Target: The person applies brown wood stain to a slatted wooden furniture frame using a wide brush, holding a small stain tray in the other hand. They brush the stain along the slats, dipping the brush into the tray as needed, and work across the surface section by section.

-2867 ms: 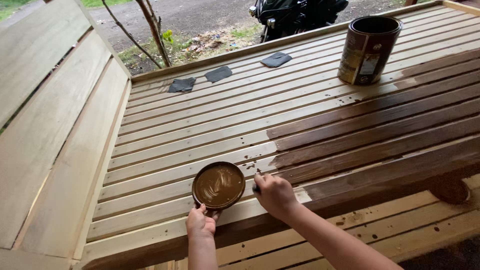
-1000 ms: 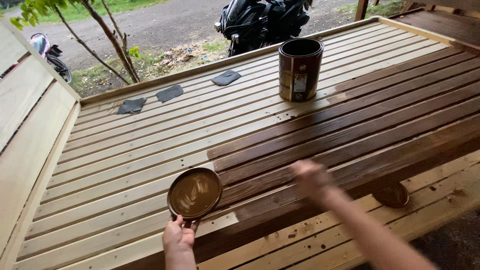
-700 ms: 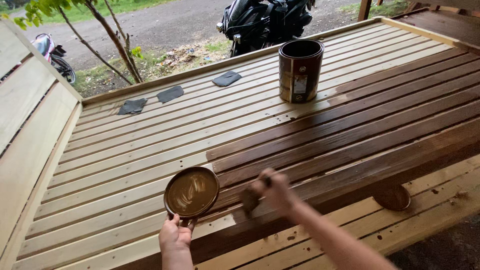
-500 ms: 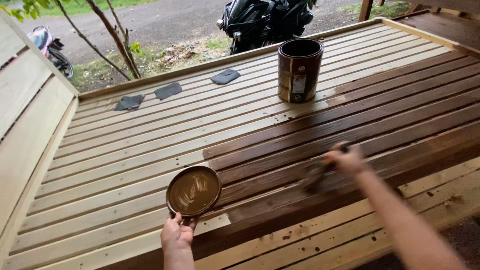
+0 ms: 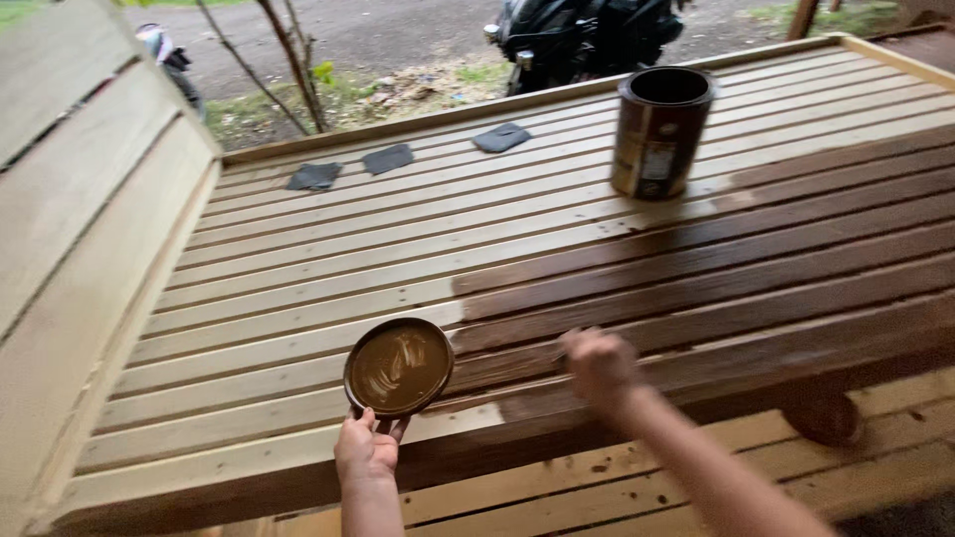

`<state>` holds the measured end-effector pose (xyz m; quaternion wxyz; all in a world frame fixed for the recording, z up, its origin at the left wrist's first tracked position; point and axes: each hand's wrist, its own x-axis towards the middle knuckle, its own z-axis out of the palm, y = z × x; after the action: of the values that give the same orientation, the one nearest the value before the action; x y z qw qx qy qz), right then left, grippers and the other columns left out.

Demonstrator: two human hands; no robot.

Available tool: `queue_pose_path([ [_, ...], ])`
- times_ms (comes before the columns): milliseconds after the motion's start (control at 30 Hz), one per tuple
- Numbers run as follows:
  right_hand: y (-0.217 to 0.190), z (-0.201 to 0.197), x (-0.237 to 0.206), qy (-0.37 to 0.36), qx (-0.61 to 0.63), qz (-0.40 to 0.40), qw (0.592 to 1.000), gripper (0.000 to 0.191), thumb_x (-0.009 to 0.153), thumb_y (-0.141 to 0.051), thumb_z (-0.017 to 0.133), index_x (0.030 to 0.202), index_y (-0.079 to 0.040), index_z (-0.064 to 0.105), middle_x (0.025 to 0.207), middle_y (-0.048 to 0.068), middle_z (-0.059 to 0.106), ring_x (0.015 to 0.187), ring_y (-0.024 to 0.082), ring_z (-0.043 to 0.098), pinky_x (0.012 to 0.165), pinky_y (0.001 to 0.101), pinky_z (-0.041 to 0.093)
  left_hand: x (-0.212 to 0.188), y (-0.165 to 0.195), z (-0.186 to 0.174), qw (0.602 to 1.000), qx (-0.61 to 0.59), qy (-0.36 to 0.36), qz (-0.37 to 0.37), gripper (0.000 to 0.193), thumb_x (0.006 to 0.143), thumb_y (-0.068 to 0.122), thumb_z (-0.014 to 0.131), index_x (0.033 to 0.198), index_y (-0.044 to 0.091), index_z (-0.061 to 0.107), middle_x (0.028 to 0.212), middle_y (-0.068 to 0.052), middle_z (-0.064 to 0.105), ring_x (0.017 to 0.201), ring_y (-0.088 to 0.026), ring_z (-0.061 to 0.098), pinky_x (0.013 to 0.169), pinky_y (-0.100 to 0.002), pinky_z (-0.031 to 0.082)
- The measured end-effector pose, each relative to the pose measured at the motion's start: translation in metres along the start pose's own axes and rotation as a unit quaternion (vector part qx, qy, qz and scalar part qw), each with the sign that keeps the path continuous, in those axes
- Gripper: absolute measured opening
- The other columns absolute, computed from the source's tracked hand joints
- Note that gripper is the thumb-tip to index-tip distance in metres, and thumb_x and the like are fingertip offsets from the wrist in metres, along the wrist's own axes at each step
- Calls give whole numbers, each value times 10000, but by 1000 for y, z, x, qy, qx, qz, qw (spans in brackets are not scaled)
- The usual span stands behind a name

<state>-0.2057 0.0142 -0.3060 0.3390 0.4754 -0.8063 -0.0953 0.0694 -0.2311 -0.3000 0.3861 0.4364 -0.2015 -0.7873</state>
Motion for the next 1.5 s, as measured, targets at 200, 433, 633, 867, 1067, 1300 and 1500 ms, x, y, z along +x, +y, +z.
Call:
queue_pose_path([
  [200, -178, -104, 60, 221, 625, 48, 747, 92, 970, -155, 686, 952, -76, 643, 799, 77, 703, 682, 122, 694, 539, 272, 613, 22, 76, -60, 999, -26, 24, 13, 465, 1069, 72, 320, 1515, 167, 407, 1477, -136, 465, 1276, -349, 546, 989, -662, 532],
  [433, -114, -54, 80, 23, 616, 240, 750, 280, 937, -294, 688, 739, -100, 649, 628, 72, 643, 497, 175, 599, 449, 345, 521, 56, 175, -124, 999, -33, 29, 17, 473, 1055, 88, 324, 1511, 174, 418, 1474, -127, 454, 1246, -355, 545, 999, -664, 512],
  [633, -69, -54, 90, 0, 144, 220, 965, 371, 994, -420, 534, 953, -75, 665, 601, 65, 618, 513, 167, 590, 472, 363, 532, 91, 233, -153, 1000, 10, 0, -2, 455, 1055, 88, 333, 1495, 141, 432, 1427, -183, 514, 1217, -396, 574, 991, -649, 507],
  [867, -342, -118, 176, 157, 43, 18, 987, 327, 965, -342, 424, 701, -159, 484, 519, -17, 386, 417, 130, 341, 366, 345, 365, 114, 284, -177, 999, 33, -23, -28, 461, 1043, 80, 339, 1492, 143, 423, 1412, -211, 525, 1199, -407, 592, 959, -615, 528],
  [1067, -426, -175, 219, 117, 668, 66, 732, 273, 1014, -307, 611, 889, -65, 616, 710, 56, 669, 536, 51, 603, 443, 206, 544, 117, 312, -184, 999, 22, 24, -8, 453, 1053, 50, 337, 1503, 45, 390, 1436, -257, 474, 1216, -419, 593, 941, -611, 585],
  [1300, -238, -107, 159, 28, 598, 297, 744, 252, 1008, -312, 588, 944, -71, 628, 679, 68, 645, 514, 98, 596, 433, 264, 537, 122, 299, -180, 999, 38, -12, -18, 454, 1040, 63, 332, 1484, 116, 413, 1436, -193, 486, 1202, -390, 581, 919, -629, 554],
  [1500, -130, -75, 134, 14, 176, 226, 958, 250, 1003, -316, 567, 991, -76, 639, 652, 78, 624, 495, 139, 590, 424, 315, 531, 111, 268, -162, 999, 20, -2, -30, 444, 1050, 53, 339, 1479, 103, 447, 1413, -223, 516, 1177, -407, 608, 907, -637, 563],
])
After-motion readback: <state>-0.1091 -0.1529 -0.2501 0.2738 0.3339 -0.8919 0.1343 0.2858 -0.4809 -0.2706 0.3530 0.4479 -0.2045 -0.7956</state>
